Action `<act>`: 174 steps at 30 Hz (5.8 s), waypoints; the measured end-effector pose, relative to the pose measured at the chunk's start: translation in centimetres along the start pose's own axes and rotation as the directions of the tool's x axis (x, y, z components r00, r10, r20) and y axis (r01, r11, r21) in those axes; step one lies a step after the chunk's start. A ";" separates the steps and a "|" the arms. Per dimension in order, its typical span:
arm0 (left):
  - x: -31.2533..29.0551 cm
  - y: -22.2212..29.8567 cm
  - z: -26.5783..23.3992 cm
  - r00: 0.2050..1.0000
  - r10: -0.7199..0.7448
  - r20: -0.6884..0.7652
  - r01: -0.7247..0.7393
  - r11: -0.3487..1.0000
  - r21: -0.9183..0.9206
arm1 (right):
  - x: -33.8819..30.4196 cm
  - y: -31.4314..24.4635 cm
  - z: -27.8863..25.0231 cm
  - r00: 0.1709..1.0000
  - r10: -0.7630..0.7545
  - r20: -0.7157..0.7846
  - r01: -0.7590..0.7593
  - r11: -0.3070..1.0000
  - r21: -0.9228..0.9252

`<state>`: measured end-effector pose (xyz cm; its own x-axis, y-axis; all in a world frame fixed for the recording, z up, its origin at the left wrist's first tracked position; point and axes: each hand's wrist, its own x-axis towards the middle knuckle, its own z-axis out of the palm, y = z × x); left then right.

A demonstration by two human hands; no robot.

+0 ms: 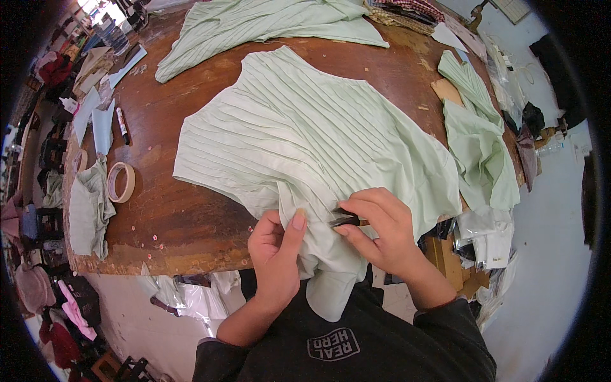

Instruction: The person uses a small blade to trim excess threads and fabric along the edge of a light green pleated garment laid on a wooden table. The person repeatedly adjusts the fabric and continues trimming along the same edge throughout the clip.

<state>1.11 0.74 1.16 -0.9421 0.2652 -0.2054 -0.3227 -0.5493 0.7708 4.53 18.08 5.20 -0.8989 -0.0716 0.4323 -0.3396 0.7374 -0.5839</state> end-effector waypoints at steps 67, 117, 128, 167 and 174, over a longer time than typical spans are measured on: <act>0.5 0.3 0.9 0.990 -0.139 -0.035 0.136 0.987 -0.091 | 0.0 -1.1 1.7 0.994 0.093 -0.056 -0.083 0.984 0.161; 0.3 0.0 0.8 0.993 -0.107 -0.059 0.103 0.993 -0.054 | 0.2 -0.4 0.4 1.000 -0.015 -0.025 0.015 1.000 -0.013; 0.2 -0.2 0.7 0.995 -0.085 -0.045 0.082 0.995 -0.054 | 0.7 -0.3 0.6 0.998 -0.065 -0.019 0.064 0.998 -0.029; 0.0 0.2 0.8 0.997 -0.070 -0.011 0.070 0.998 0.004 | -1.1 -2.3 0.3 0.609 0.499 0.617 -0.732 0.054 0.679; -0.1 0.2 0.9 0.997 -0.077 -0.002 0.077 0.997 -0.014 | -1.4 -2.1 0.7 0.618 0.510 0.599 -0.711 0.037 0.702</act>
<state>1.18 1.32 1.89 -0.9144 0.3055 -0.2655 -0.3959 -0.5384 0.7439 6.24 16.16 5.31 -0.8943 -0.0707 -0.4418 0.4319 -0.3940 -0.8113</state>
